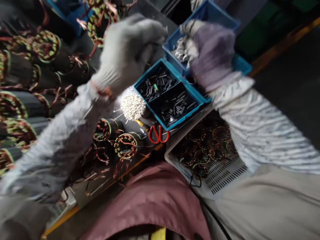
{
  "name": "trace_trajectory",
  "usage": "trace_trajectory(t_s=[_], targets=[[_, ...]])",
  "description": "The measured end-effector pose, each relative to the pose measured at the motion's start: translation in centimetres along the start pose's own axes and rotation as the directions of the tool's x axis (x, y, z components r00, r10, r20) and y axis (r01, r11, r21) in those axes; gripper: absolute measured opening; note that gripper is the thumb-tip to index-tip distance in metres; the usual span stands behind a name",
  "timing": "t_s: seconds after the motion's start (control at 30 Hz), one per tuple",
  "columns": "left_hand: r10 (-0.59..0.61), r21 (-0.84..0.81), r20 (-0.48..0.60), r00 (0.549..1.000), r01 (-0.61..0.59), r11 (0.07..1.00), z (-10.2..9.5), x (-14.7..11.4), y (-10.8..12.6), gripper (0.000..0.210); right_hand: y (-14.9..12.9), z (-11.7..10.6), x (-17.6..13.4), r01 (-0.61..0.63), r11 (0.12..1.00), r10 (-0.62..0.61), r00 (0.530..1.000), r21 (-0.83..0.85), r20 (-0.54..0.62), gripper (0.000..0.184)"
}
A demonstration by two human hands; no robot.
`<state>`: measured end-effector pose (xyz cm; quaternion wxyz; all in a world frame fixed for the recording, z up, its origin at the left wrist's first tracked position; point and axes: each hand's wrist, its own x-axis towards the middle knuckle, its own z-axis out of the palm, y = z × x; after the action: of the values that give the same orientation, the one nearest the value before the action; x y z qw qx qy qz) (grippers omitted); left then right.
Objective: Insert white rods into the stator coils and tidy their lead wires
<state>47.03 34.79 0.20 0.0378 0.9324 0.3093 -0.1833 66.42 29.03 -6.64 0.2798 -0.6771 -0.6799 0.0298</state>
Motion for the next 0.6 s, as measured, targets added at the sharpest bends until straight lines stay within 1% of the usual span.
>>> trace_trajectory(t_s=[0.03, 0.07, 0.1, 0.13, 0.17, 0.2, 0.23, 0.27, 0.3, 0.33, 0.37, 0.4, 0.43, 0.47, 0.5, 0.53, 0.6], targets=[[-0.054, -0.067, -0.148, 0.988, 0.044, 0.997, 1.4, -3.8, 0.5, 0.07, -1.9, 0.1, -2.7, 0.037, 0.994, -0.032, 0.998, 0.107, -0.053, 0.036], [-0.208, -0.308, -0.452, 0.867, 0.066, 0.949, 3.5, -7.8, 1.0, 0.049, -4.0, 0.4, -5.6, 0.035, 0.979, -0.021, 0.997, 0.202, -0.069, 0.034], [-0.385, -0.516, -0.6, 0.701, 0.029, 0.856, 6.2, -11.8, 1.7, 0.034, -6.2, 1.1, -8.8, 0.048, 0.953, -0.045, 0.999, 0.3, -0.017, 0.029], [-0.535, -0.673, -0.588, 0.607, 0.0, 0.74, 9.3, -15.5, 2.4, 0.026, -8.4, 2.1, -11.9, 0.046, 0.929, -0.071, 0.996, 0.368, 0.055, 0.024], [-0.608, -0.765, -0.493, 0.622, 0.022, 0.643, 12.4, -18.7, 3.2, 0.024, -10.5, 3.3, -14.9, 0.01, 0.909, -0.07, 0.989, 0.417, 0.13, 0.021], [-0.621, -0.812, -0.38, 0.685, 0.076, 0.579, 15.4, -21.4, 4.0, 0.024, -12.3, 4.6, -17.5, -0.065, 0.889, -0.015, 0.985, 0.453, 0.172, 0.02], [-0.587, -0.817, -0.251, 0.77, 0.157, 0.555, 17.9, -23.4, 4.9, 0.027, -13.8, 6.0, -19.7, -0.156, 0.859, 0.074, 0.98, 0.488, 0.183, 0.02], [-0.521, -0.777, -0.164, 0.837, 0.216, 0.591, 19.9, -24.7, 5.6, 0.033, -15.0, 7.4, -21.2, -0.268, 0.804, 0.19, 0.962, 0.53, 0.198, 0.021], [-0.458, -0.722, -0.116, 0.881, 0.242, 0.648, 21.4, -25.5, 6.3, 0.04, -15.9, 8.8, -22.2, -0.386, 0.716, 0.322, 0.922, 0.582, 0.216, 0.024], [-0.411, -0.656, -0.08, 0.908, 0.263, 0.707, 22.2, -25.7, 6.9, 0.046, -16.7, 10.0, -22.7, -0.487, 0.6, 0.436, 0.864, 0.635, 0.25, 0.028], [-0.381, -0.587, -0.064, 0.922, 0.274, 0.762, 22.7, -25.5, 7.4, 0.052, -17.3, 11.0, -22.6, -0.559, 0.474, 0.514, 0.803, 0.68, 0.302, 0.032], [-0.364, -0.525, -0.054, 0.93, 0.284, 0.802, 22.8, -25.0, 7.7, 0.056, -17.8, 11.8, -22.2, -0.6, 0.363, 0.552, 0.755, 0.713, 0.354, 0.036], [-0.356, -0.475, -0.04, 0.934, 0.295, 0.829, 22.9, -24.3, 7.9, 0.057, -18.4, 12.5, -21.5, -0.614, 0.283, 0.553, 0.732, 0.736, 0.398, 0.039], [-0.348, -0.443, -0.026, 0.937, 0.301, 0.844, 23.0, -23.5, 8.0, 0.056, -19.1, 13.2, -20.7, -0.611, 0.242, 0.526, 0.735, 0.753, 0.427, 0.042], [-0.334, -0.429, -0.012, 0.942, 0.297, 0.853, 23.1, -22.7, 8.0, 0.051, -19.9, 13.7, -19.8, -0.599, 0.241, 0.486, 0.756, 0.764, 0.439, 0.043], [-0.318, -0.432, -0.003, 0.948, 0.286, 0.855, 23.3, -22.0, 8.0, 0.044, -20.9, 14.3, -18.9, -0.584, 0.28, 0.437, 0.784, 0.762, 0.441, 0.043], [-0.287, -0.469, -0.01, 0.958, 0.249, 0.848, 24.0, -21.0, 7.7, 0.033, -23.0, 15.4, -17.4, -0.56, 0.409, 0.337, 0.826, 0.72, 0.452, 0.04]])
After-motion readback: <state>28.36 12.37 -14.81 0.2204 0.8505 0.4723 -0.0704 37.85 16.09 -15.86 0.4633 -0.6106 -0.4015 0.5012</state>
